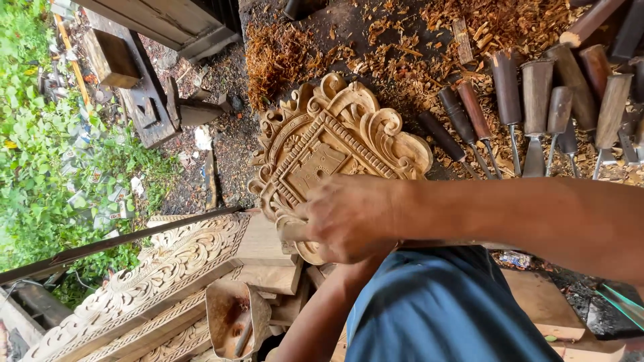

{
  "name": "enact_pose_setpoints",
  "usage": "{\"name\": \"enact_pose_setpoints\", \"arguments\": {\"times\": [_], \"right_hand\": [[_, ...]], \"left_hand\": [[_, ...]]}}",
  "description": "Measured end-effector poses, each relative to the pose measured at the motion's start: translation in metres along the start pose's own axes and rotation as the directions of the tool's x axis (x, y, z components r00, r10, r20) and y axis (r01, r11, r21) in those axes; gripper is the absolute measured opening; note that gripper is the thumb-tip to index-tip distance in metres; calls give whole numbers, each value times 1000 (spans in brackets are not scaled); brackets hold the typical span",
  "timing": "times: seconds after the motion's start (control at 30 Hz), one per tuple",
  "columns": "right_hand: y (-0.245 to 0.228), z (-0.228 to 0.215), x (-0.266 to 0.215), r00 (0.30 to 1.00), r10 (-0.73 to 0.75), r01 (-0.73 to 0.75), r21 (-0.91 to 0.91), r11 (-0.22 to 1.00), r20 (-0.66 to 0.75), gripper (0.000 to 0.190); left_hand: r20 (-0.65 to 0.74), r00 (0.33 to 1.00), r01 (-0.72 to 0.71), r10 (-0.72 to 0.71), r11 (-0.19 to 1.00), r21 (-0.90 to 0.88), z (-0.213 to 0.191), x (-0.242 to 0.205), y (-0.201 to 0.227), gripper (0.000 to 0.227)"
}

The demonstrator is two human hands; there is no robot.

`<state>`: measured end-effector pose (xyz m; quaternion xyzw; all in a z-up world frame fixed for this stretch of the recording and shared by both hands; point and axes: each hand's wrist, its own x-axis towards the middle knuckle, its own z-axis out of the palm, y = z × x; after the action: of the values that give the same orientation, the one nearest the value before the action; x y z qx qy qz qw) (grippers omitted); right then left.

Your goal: The person carves detailed designs into an ornate wooden plaque using carving chisels and wipes away shavings by hand.

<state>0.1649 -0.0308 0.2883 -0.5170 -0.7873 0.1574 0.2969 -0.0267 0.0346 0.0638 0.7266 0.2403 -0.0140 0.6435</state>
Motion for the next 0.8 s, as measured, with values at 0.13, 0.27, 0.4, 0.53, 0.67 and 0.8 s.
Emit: {"name": "enact_pose_setpoints", "arguments": {"times": [0.13, 0.27, 0.4, 0.53, 0.67, 0.8], "right_hand": [[17, 12, -11, 960, -104, 83, -91, 992, -261, 77], [26, 9, -10, 959, -91, 60, -121, 991, -269, 77], [18, 2, -10, 974, -91, 74, -89, 993, -207, 70], [14, -11, -9, 989, -59, 47, -91, 995, -136, 57], [6, -13, 1, 957, -133, 110, -99, 989, -257, 55], [0, -19, 6, 980, -136, 123, -92, 988, -148, 59]], "left_hand": [[-50, 999, -9, 10, 999, 32, -13, 9, 12, 28], [-37, 999, -23, 25, 998, 54, -4, 30, 18, 28], [-34, 999, -11, 12, 999, 41, 15, 28, 18, 28], [-52, 999, 7, -5, 1000, 29, 13, 17, 21, 28], [-81, 996, 27, -25, 999, 18, 1, 1, 22, 28], [-102, 994, 37, -37, 999, 6, -11, -9, 22, 28]]}}
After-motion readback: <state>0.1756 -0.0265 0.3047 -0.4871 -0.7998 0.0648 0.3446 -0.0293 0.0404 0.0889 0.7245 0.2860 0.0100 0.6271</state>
